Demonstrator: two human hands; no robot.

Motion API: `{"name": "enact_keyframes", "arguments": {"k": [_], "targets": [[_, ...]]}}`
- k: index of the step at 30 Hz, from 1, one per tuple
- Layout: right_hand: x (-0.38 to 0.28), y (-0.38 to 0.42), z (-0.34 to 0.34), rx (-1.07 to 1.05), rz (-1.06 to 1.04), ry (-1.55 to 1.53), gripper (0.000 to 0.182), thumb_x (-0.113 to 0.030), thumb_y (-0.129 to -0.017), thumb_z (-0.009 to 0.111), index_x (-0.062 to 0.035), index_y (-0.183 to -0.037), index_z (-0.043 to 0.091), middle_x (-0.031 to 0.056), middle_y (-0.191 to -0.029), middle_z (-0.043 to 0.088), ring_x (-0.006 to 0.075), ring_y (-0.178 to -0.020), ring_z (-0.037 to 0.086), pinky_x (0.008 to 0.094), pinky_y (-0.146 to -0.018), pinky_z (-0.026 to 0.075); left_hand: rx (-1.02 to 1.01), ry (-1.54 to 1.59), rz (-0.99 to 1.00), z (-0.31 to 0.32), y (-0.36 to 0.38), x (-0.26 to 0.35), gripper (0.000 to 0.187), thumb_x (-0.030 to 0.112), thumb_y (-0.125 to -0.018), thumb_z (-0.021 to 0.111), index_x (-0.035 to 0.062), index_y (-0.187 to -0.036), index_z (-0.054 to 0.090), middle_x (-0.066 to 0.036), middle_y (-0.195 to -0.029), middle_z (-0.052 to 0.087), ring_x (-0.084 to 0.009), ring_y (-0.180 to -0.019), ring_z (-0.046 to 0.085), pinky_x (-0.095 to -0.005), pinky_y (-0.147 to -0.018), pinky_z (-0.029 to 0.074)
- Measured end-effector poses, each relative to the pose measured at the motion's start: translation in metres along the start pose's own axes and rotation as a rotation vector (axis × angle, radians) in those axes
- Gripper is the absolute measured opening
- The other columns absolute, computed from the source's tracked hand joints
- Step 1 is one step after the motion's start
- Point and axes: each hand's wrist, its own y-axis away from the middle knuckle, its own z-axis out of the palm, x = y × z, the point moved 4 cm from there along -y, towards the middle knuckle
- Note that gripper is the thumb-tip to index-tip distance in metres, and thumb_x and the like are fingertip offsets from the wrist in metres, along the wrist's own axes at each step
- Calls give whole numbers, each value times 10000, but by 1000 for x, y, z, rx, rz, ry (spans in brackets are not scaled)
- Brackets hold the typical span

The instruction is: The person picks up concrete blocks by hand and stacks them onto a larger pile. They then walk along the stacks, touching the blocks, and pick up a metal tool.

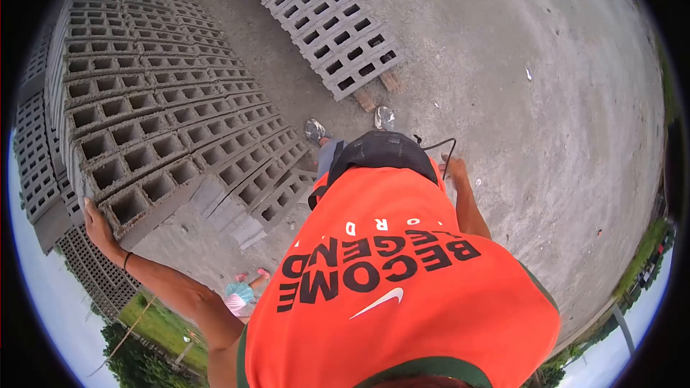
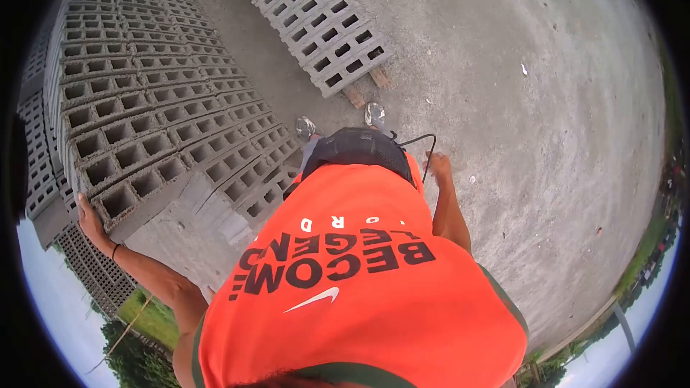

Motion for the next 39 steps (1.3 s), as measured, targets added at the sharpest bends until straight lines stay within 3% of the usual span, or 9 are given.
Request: {"name": "enact_keyframes", "arguments": {"k": [2, 5, 14, 17, 21, 24, 29, 35, 39], "targets": [[16, -14, -4, -6, 187, 71, 340, -371, -887, 591, -59, -1002, 668, 103, -764, 685, 202, -612, 640, 341, -472, 395, 11, 14, 28, -1, -1, -6, 669, 555, -969, 415, 9, -1334, 542, -171, -1348, 564, -299, -1278, 507, -342, -1052, 368], [27, -45, -20, -103, 104, 161, 364, -389, -890, 583, -73, -1046, 674, 103, -814, 704, 206, -653, 654, 353, -514, 414, 30, -84, 53, 0, -9, -16, 632, 542, -962, 444, 34, -1320, 564, -181, -1351, 559, -305, -1286, 500, -345, -1048, 371], [-126, -35, -46, 24, -177, -62, 582, -447, -881, 592, 11, -1239, 589, 153, -1012, 701, 223, -854, 673, 350, -702, 440, 69, -47, -29, -2, -1, -2, 716, 602, -928, 449, -13, -1266, 593, -211, -1142, 663, -326, -1041, 605, -398, -926, 427], [-140, -23, -38, 9, -204, -63, 598, -460, -881, 598, 13, -1246, 588, 150, -1003, 702, 221, -856, 675, 345, -720, 442, 61, -28, -46, -2, 0, -1, 678, 575, -943, 440, 16, -1300, 579, -178, -1241, 635, -295, -1129, 586, -367, -969, 413], [-106, -26, -30, -32, -176, -128, 579, -445, -877, 617, 21, -1222, 605, 160, -969, 701, 216, -843, 674, 338, -715, 460, 33, -102, -9, -3, -2, 1, 626, 523, -956, 410, 31, -1306, 574, -183, -1304, 594, -322, -1225, 541, -378, -1033, 380], [-61, -29, -26, -32, -129, -184, 484, -372, -876, 648, 40, -1132, 656, 159, -877, 693, 223, -722, 667, 332, -599, 496, 53, -132, -9, -2, -1, 6, 618, 525, -947, 416, 44, -1297, 586, -176, -1302, 597, -326, -1222, 543, -382, -1042, 377], [-12, -15, -24, 32, 85, -80, 437, -403, -855, 641, 17, -970, 667, 133, -794, 690, 214, -621, 653, 326, -495, 423, 57, -149, 18, -1, 0, 8, 616, 530, -950, 416, 52, -1298, 587, -178, -1291, 603, -333, -1218, 548, -388, -1042, 381], [-16, -26, -18, -20, 3, -218, 505, -383, -856, 661, 65, -1089, 645, 159, -861, 693, 230, -677, 668, 367, -610, 517, 50, -39, 26, -2, 3, 8, 648, 514, -965, 413, -21, -1300, 560, -216, -1281, 599, -339, -1197, 552, -373, -1016, 389], [-51, -26, -21, -68, -115, -82, 613, -473, -868, 613, 33, -1214, 610, 167, -1008, 700, 229, -814, 672, 337, -654, 416, 53, -37, -2, -1, 6, 11, 667, 529, -961, 427, -33, -1294, 562, -212, -1266, 611, -321, -1182, 566, -370, -1013, 391]]}}
